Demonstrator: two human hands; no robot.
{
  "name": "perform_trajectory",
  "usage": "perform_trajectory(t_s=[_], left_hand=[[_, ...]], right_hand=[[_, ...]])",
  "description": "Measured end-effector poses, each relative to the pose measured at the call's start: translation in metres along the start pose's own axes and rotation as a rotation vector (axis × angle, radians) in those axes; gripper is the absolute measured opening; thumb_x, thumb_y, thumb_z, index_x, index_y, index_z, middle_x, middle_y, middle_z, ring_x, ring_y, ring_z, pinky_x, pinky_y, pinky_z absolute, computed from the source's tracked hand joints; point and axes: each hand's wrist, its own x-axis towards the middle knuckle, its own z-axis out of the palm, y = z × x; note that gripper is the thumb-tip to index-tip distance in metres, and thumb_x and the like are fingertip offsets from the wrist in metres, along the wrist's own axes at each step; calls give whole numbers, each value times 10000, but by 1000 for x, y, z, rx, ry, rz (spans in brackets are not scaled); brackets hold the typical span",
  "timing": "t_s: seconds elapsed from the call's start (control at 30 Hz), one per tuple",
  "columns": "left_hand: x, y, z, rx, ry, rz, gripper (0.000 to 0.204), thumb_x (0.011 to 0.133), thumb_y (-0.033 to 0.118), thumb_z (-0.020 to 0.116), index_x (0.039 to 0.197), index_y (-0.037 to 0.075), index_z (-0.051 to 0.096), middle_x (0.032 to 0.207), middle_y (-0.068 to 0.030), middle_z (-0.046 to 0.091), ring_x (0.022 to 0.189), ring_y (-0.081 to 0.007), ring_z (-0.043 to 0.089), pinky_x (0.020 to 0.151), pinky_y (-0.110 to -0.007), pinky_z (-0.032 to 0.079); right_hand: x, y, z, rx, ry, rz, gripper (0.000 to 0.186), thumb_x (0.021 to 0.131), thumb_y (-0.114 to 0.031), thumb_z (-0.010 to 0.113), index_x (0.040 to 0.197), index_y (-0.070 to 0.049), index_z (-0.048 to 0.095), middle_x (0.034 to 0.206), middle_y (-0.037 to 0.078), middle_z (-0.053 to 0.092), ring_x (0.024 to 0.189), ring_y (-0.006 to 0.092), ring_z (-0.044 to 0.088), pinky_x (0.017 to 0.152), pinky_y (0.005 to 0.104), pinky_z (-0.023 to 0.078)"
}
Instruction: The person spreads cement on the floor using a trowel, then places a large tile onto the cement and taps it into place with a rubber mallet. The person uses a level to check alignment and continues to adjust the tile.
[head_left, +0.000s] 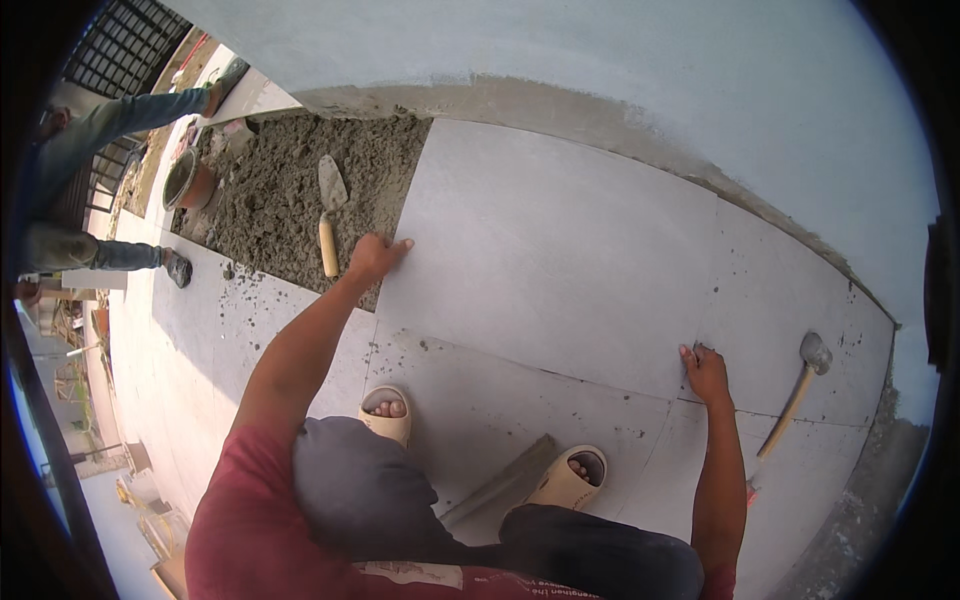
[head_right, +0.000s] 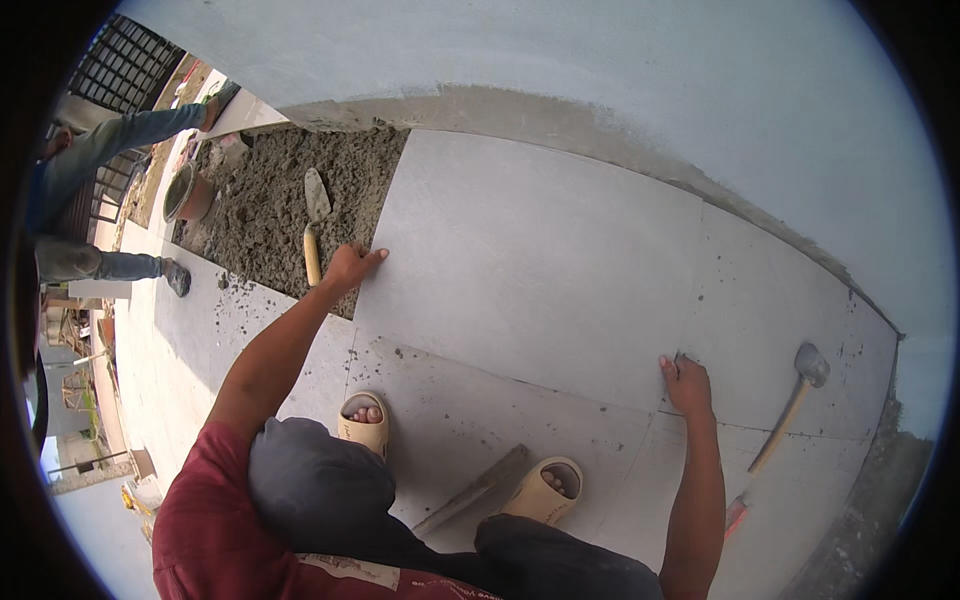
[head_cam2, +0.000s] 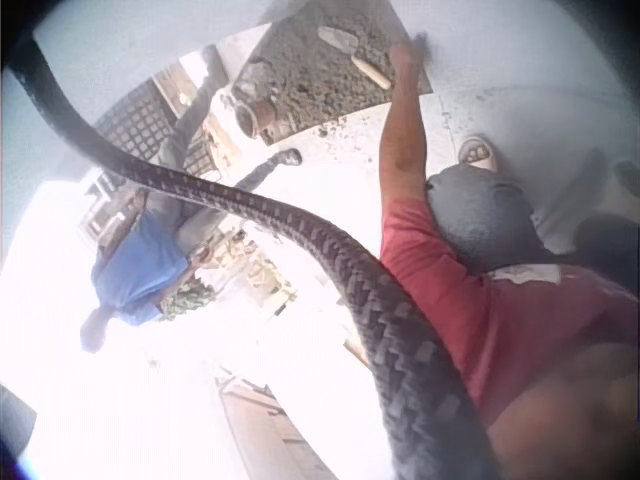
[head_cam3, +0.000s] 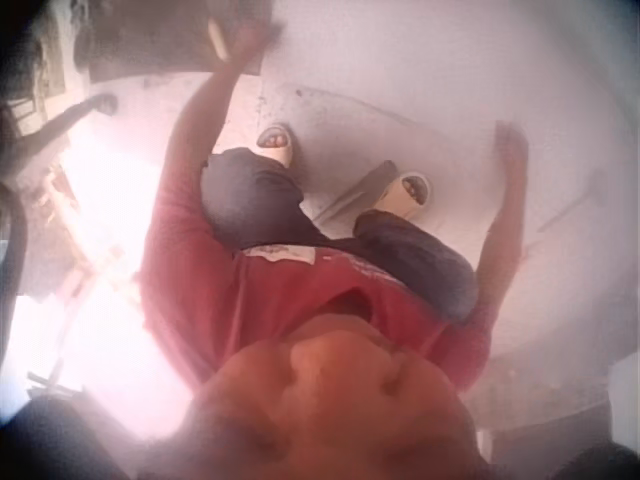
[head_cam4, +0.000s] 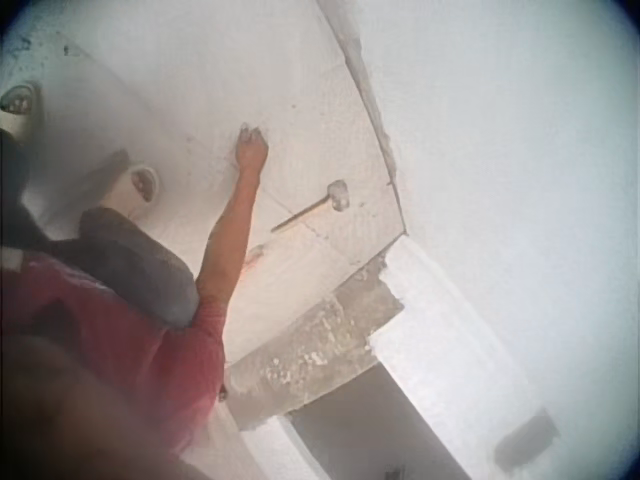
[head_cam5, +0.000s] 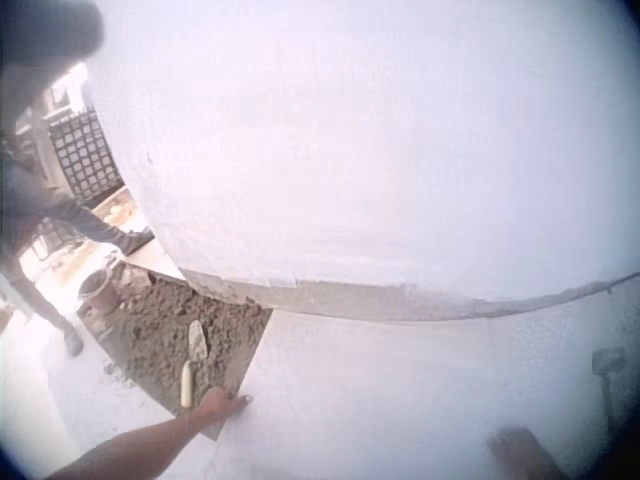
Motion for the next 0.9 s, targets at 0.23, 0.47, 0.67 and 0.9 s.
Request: perform_trajectory(t_s=[0.23, 0.47, 0.67, 0.9], left_hand=[[12, -39, -1, 54, -26, 43, 552, 848, 473, 747, 727, -53, 630, 629, -58, 586, 581, -145, 506, 537, -352, 418], [17, -39, -3, 57, -58, 4, 553, 864, 480, 730, 697, -33, 611, 619, -56, 566, 587, -152, 502, 565, -350, 412], [17, -33, -5, -12, -49, 32, 528, 853, 454, 746, 650, -17, 618, 595, -39, 554, 566, -140, 486, 544, -367, 406], [2, -16, -1, 32, 24, 43, 550, 848, 442, 738, 610, -40, 625, 550, -70, 571, 558, -152, 521, 549, -375, 422]], right_hand=[[-24, 14, -13, 254, -66, 159, 346, 851, -278, 749, 736, -1, 578, 781, 159, 645, 721, 303, 601, 685, 405, 481], [-79, 34, 18, 358, -161, 121, 316, 797, -264, 798, 831, -32, 588, 817, 130, 659, 788, 311, 631, 720, 410, 496], [-102, 10, 31, 312, -49, 167, 325, 806, -283, 795, 848, -35, 590, 852, 143, 646, 857, 334, 618, 757, 429, 488], [-85, 9, 30, 458, 84, 183, 255, 843, -227, 746, 847, -16, 602, 840, 152, 646, 789, 315, 628, 713, 407, 496]])
